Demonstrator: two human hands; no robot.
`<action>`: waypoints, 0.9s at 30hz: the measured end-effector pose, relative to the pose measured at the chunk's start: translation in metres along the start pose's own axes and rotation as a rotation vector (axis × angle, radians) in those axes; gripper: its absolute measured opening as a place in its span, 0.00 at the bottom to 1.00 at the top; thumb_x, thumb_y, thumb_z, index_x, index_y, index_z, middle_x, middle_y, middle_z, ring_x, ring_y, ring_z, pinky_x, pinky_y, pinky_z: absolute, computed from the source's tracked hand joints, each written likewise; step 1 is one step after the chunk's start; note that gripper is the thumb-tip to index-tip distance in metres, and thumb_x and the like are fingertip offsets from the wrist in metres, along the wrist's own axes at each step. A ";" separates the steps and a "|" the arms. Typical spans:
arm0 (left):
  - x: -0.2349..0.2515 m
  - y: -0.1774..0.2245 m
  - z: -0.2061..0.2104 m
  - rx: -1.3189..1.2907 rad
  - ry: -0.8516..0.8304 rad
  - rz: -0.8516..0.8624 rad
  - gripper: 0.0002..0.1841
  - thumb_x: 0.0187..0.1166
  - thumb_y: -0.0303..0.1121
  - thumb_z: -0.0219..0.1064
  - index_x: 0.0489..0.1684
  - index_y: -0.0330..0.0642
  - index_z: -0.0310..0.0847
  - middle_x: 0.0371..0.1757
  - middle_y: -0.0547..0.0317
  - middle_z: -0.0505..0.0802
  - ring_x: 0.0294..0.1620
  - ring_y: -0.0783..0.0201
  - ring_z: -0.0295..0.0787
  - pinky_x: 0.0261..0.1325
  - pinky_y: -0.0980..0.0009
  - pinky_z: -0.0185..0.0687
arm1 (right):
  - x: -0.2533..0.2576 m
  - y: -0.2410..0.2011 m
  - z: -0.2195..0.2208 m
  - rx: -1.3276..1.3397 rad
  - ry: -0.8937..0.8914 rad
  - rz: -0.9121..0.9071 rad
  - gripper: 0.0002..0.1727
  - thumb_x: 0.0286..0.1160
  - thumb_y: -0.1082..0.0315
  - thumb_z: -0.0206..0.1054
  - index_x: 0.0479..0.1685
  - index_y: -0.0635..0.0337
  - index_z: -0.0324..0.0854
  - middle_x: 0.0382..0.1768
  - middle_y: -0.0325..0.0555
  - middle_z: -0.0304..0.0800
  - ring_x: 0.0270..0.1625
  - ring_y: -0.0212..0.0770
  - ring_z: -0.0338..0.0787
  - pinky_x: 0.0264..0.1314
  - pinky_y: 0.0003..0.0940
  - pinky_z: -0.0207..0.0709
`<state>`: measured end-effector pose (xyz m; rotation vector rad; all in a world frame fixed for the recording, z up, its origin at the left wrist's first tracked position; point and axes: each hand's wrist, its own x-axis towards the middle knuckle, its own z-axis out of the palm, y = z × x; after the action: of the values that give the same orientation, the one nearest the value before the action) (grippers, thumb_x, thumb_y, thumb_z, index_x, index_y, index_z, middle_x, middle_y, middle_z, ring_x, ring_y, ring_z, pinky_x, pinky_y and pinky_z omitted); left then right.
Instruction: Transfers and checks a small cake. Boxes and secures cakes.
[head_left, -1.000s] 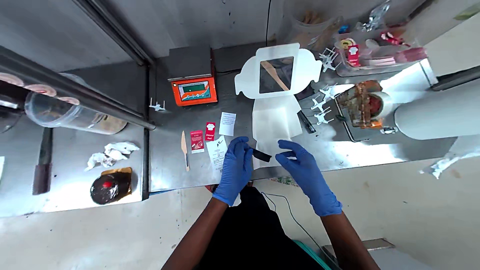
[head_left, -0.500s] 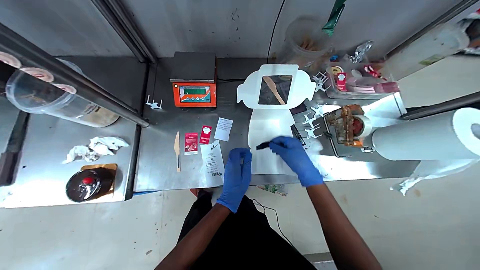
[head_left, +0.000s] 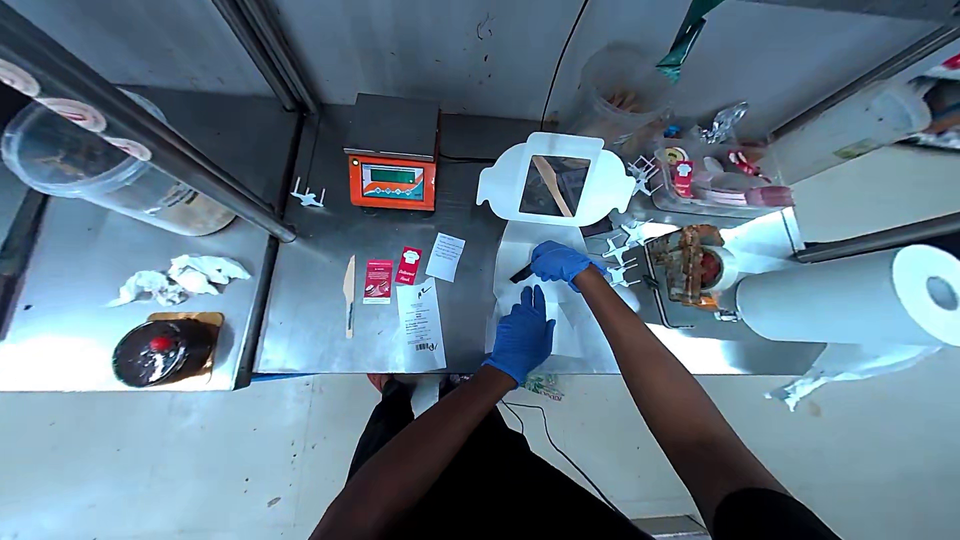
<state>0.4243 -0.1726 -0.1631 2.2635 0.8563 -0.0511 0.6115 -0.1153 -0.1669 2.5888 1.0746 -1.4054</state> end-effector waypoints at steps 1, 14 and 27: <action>0.003 0.000 0.001 0.035 0.014 -0.008 0.39 0.85 0.47 0.63 0.92 0.35 0.53 0.89 0.39 0.65 0.57 0.42 0.89 0.48 0.49 0.89 | 0.002 0.000 0.003 -0.035 0.023 0.007 0.10 0.77 0.67 0.65 0.43 0.67 0.84 0.33 0.55 0.86 0.34 0.49 0.85 0.39 0.51 0.77; 0.024 -0.012 0.013 0.172 -0.034 -0.099 0.43 0.84 0.52 0.63 0.91 0.31 0.51 0.88 0.40 0.65 0.65 0.38 0.83 0.55 0.45 0.85 | -0.003 0.002 0.023 0.070 0.286 0.152 0.15 0.69 0.61 0.73 0.34 0.67 0.84 0.37 0.61 0.90 0.41 0.58 0.91 0.44 0.61 0.81; 0.028 -0.018 0.012 -0.012 -0.011 -0.195 0.44 0.80 0.47 0.68 0.90 0.29 0.51 0.90 0.37 0.61 0.73 0.36 0.77 0.66 0.44 0.81 | 0.001 0.001 0.012 0.021 0.313 0.243 0.23 0.63 0.55 0.78 0.44 0.69 0.87 0.48 0.64 0.92 0.53 0.62 0.91 0.55 0.66 0.80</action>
<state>0.4380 -0.1548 -0.1903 2.1596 1.0661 -0.1472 0.6039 -0.1194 -0.1752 2.9009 0.7322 -0.9901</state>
